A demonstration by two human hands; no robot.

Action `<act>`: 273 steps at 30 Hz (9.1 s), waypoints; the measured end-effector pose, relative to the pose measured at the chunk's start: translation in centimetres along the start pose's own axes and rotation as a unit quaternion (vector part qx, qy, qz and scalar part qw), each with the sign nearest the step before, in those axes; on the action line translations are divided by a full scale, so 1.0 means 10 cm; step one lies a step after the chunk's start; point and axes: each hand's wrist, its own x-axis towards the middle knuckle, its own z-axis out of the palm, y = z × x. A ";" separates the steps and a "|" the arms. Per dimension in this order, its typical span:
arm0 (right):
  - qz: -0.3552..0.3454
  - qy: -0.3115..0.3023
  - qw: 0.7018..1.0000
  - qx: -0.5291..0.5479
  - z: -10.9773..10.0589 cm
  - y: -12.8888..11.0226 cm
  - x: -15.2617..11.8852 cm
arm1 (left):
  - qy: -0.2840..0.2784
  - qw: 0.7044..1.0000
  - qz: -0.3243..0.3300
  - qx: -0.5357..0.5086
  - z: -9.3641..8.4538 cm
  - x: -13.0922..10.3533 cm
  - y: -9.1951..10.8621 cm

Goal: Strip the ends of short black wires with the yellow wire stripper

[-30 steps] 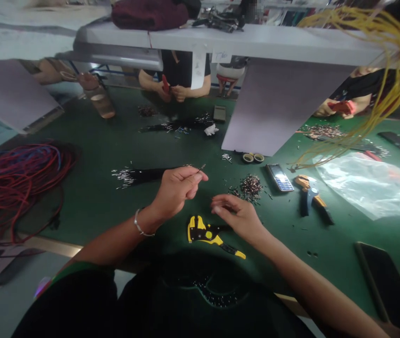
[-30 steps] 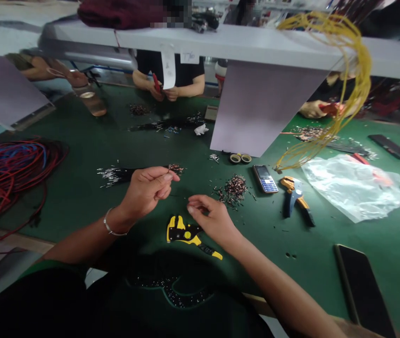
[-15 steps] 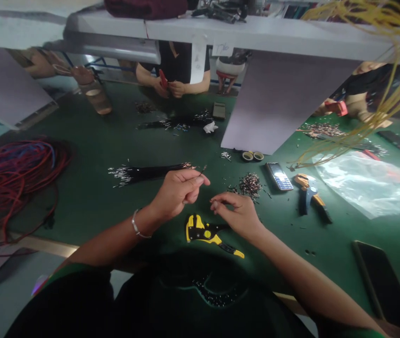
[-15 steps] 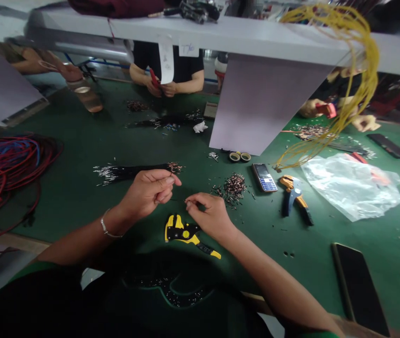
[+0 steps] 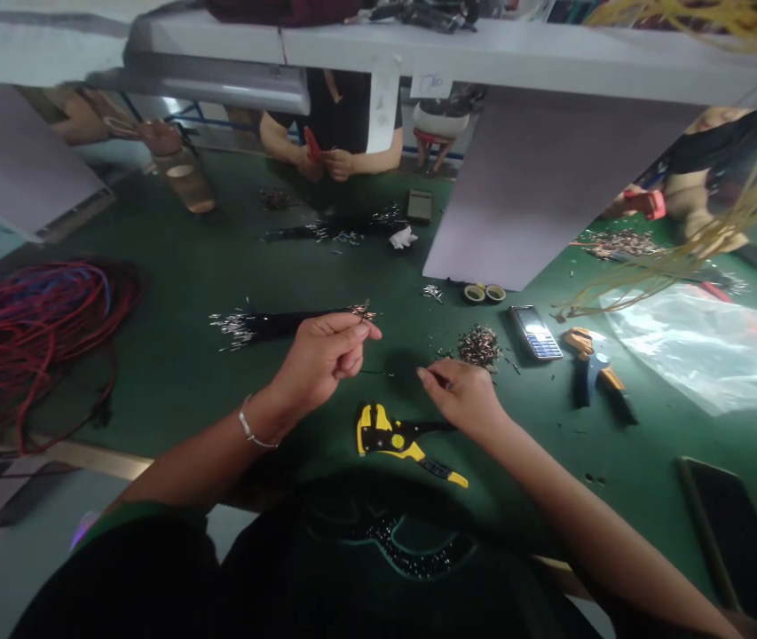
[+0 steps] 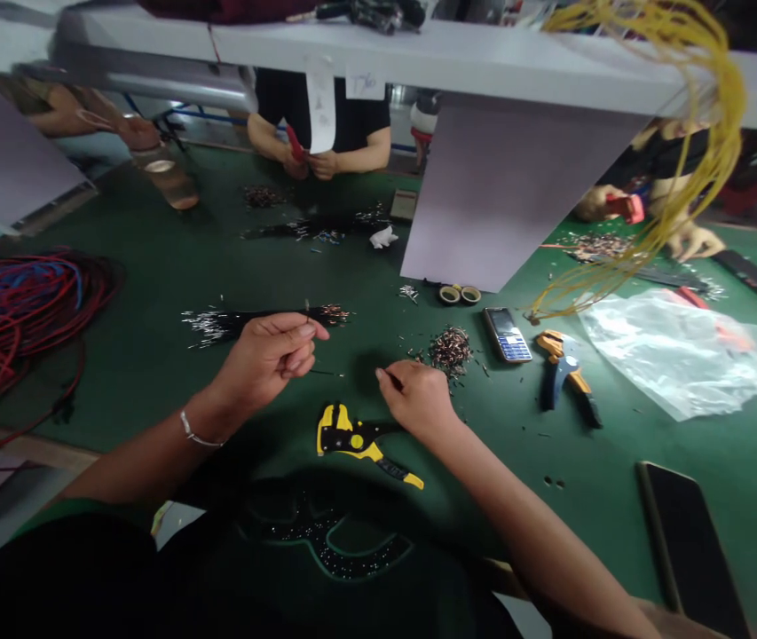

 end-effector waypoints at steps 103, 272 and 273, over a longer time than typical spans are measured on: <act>-0.050 -0.096 0.990 0.094 0.01 -0.14 -0.37 | -0.024 0.983 -0.109 0.145 0.03 0.05 -0.20; 0.051 0.063 0.991 0.103 0.31 0.16 -0.37 | -0.070 0.968 -0.100 0.220 0.34 -0.06 -0.55; 0.071 0.057 0.989 0.114 0.31 0.16 -0.37 | -0.075 0.967 -0.102 0.220 0.34 -0.05 -0.55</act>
